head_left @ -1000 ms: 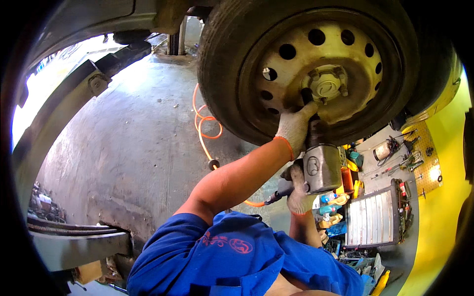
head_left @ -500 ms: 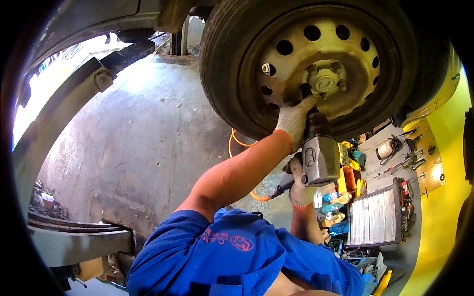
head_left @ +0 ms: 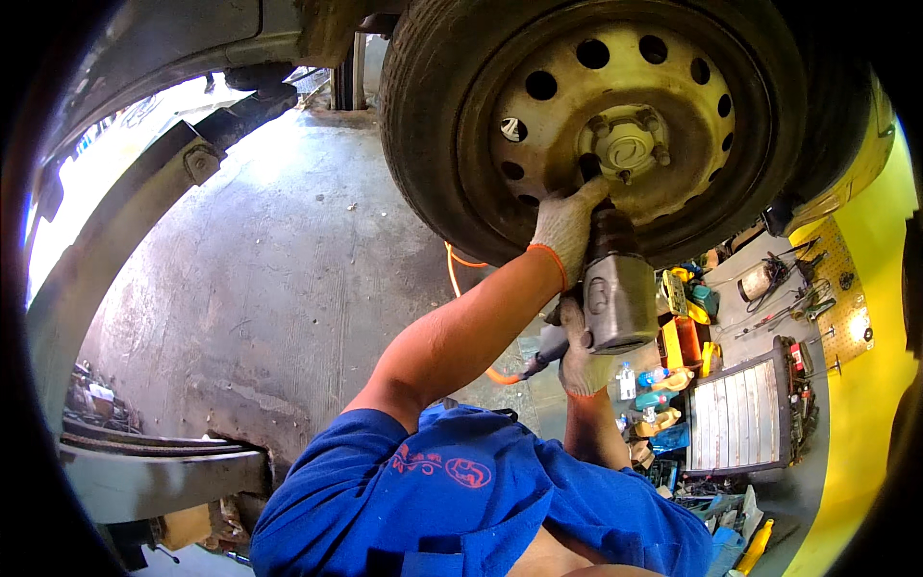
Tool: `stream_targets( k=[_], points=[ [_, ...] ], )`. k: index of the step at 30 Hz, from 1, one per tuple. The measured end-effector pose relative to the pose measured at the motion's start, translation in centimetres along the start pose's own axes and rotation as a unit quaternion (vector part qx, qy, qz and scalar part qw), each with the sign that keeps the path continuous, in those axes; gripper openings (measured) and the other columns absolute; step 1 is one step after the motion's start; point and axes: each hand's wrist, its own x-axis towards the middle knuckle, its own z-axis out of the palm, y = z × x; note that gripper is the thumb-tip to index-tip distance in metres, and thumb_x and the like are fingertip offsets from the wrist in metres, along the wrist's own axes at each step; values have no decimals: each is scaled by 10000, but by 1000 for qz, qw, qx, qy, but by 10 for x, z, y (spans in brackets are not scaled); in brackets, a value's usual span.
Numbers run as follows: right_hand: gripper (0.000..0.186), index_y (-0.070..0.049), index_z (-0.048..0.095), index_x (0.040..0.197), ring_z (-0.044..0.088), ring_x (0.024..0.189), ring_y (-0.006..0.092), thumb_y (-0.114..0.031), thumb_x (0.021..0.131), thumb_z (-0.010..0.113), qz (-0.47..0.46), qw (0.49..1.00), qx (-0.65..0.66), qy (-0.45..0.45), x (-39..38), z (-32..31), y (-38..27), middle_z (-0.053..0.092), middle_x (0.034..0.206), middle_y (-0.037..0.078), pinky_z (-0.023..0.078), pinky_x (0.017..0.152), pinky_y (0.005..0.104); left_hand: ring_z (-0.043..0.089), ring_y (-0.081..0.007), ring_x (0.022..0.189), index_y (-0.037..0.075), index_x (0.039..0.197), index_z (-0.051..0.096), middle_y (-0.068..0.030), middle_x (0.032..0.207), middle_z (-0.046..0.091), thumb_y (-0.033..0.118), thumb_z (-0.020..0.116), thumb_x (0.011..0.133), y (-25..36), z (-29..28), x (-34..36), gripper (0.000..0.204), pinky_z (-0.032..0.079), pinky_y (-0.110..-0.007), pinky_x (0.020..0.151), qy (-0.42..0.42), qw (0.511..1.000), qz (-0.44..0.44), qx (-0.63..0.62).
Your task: The person uses a pneumatic impact wrench to remove lug nuts from a vehicle's wheel. After loosening the nuts, the person removes the wheel from the hub and places it on the floor. The person repeats this process for another wheel on the vehicle.
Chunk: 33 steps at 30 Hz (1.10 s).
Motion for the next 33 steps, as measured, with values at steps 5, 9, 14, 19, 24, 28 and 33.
stream_targets(
  k=[5,9,14,19,24,28,33],
  points=[
    [202,-37,611,1064,586,747,125,-148,939,723,47,999,3,-12,-4,-7,18,645,821,21,473,684,274,611,-191,598,37,1045,631,-66,805,630,208,712,870,-1,2,0,258,517,-345,554,1,1000,1,4],
    [399,10,601,1274,612,897,222,-152,933,727,88,995,3,-49,-3,-11,18,640,1074,120,522,774,357,568,-176,529,56,960,631,-41,710,603,243,714,904,1,10,-7,212,479,-341,494,19,999,8,33],
    [394,11,595,1278,610,912,213,-152,942,717,82,995,43,-24,-1,-4,17,626,1104,120,527,756,352,588,-177,544,52,961,645,-51,719,616,251,716,901,3,9,-6,220,492,-338,508,15,998,13,54],
    [413,19,572,1298,614,830,193,-140,945,716,20,999,-11,-38,3,-8,18,634,1037,98,524,690,338,576,-181,528,56,969,645,-48,702,607,252,713,904,0,13,-9,217,489,-339,498,31,998,32,53],
    [348,18,594,1245,593,713,177,-125,946,700,32,998,43,-35,-1,-5,17,617,938,82,507,631,345,558,-174,514,67,968,649,-36,687,598,240,697,919,-1,1,1,187,476,-332,486,-22,999,-21,26],
    [285,13,601,1198,574,679,179,-94,945,677,-22,998,-16,-59,4,-9,18,598,889,88,493,611,348,581,-165,535,46,994,617,-39,712,592,174,663,891,3,11,-7,171,492,-313,498,9,999,-11,33],
    [214,3,607,1135,575,707,184,-91,950,659,-1,999,-13,-48,3,-10,19,593,872,87,481,609,356,570,-166,535,69,1017,634,-27,716,611,233,694,923,0,6,-3,198,477,-315,498,-16,1000,-6,22]
  ],
)
